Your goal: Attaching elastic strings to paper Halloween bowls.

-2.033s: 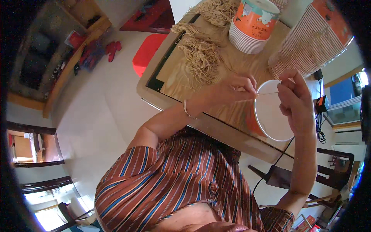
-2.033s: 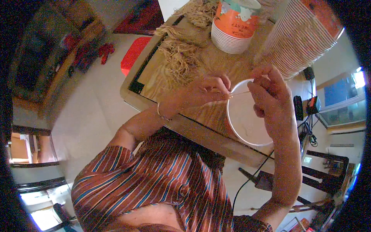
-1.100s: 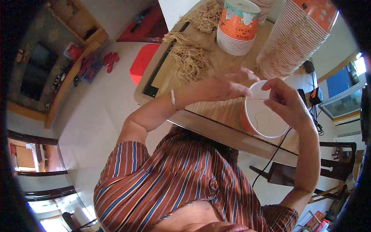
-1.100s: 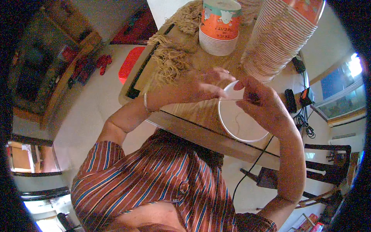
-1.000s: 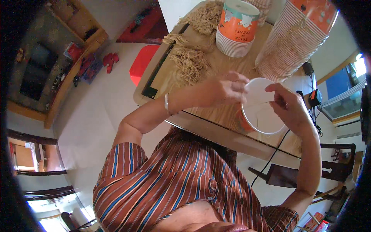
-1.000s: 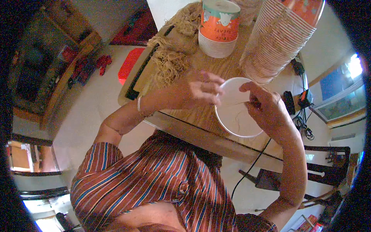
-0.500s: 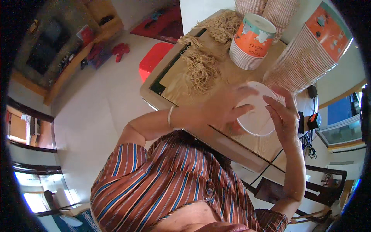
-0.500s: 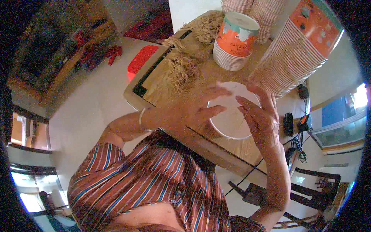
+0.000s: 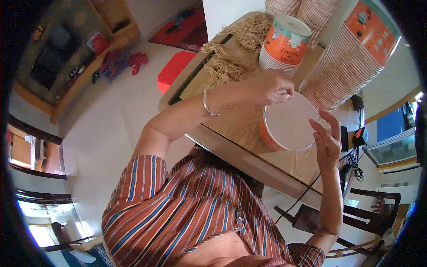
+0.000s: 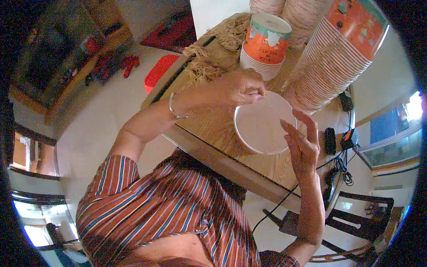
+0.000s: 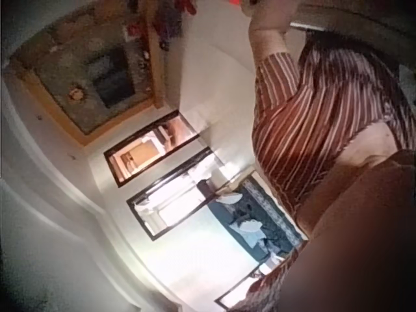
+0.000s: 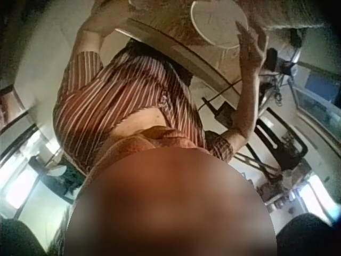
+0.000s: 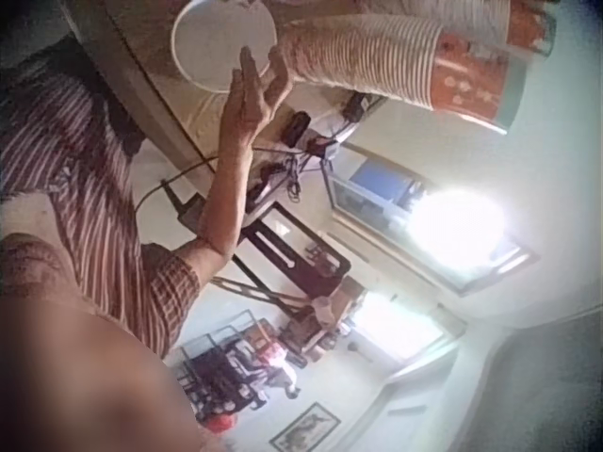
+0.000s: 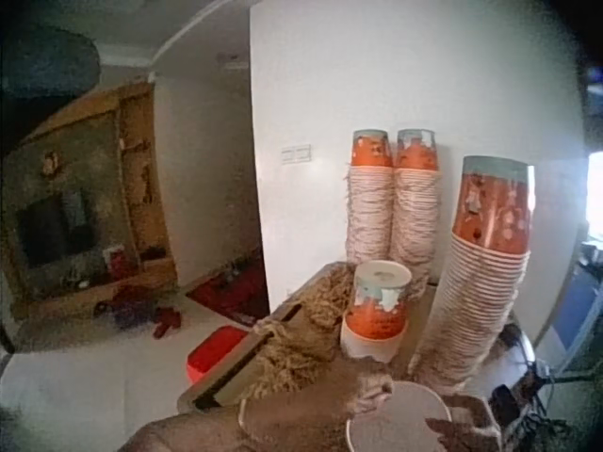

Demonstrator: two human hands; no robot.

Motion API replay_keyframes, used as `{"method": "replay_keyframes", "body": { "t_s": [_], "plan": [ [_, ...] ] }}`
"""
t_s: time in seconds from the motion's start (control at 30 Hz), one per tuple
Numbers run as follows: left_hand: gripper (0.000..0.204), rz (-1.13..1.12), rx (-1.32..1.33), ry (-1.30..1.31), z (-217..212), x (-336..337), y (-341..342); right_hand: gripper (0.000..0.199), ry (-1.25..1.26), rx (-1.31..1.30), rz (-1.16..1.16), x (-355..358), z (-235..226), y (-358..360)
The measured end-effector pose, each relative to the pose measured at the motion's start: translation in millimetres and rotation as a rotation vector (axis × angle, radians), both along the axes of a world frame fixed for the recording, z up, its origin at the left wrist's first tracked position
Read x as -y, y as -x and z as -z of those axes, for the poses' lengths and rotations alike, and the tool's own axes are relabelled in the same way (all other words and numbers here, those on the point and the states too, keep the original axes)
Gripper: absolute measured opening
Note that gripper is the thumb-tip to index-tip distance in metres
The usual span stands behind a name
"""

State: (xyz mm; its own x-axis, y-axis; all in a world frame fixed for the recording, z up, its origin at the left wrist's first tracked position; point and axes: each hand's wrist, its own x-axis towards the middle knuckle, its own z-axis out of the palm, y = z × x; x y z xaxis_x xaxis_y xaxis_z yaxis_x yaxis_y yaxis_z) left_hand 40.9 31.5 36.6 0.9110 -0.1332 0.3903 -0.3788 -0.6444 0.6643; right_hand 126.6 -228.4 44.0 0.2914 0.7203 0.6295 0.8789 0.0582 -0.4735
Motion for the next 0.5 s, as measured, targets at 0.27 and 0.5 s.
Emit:
{"method": "replay_keyframes", "body": {
  "t_s": [0.27,0.5],
  "plan": [
    [0.022,-0.130,0.125,-0.347,-35.9,-43.3,26.5,0.024,-0.013,-0.115,0.012,24.8,19.0,-20.0],
    [0.019,-0.091,-0.055,-0.105,-45.8,-56.3,39.1,0.023,0.246,0.040,0.125,35.9,4.3,-21.3]
  ]
}}
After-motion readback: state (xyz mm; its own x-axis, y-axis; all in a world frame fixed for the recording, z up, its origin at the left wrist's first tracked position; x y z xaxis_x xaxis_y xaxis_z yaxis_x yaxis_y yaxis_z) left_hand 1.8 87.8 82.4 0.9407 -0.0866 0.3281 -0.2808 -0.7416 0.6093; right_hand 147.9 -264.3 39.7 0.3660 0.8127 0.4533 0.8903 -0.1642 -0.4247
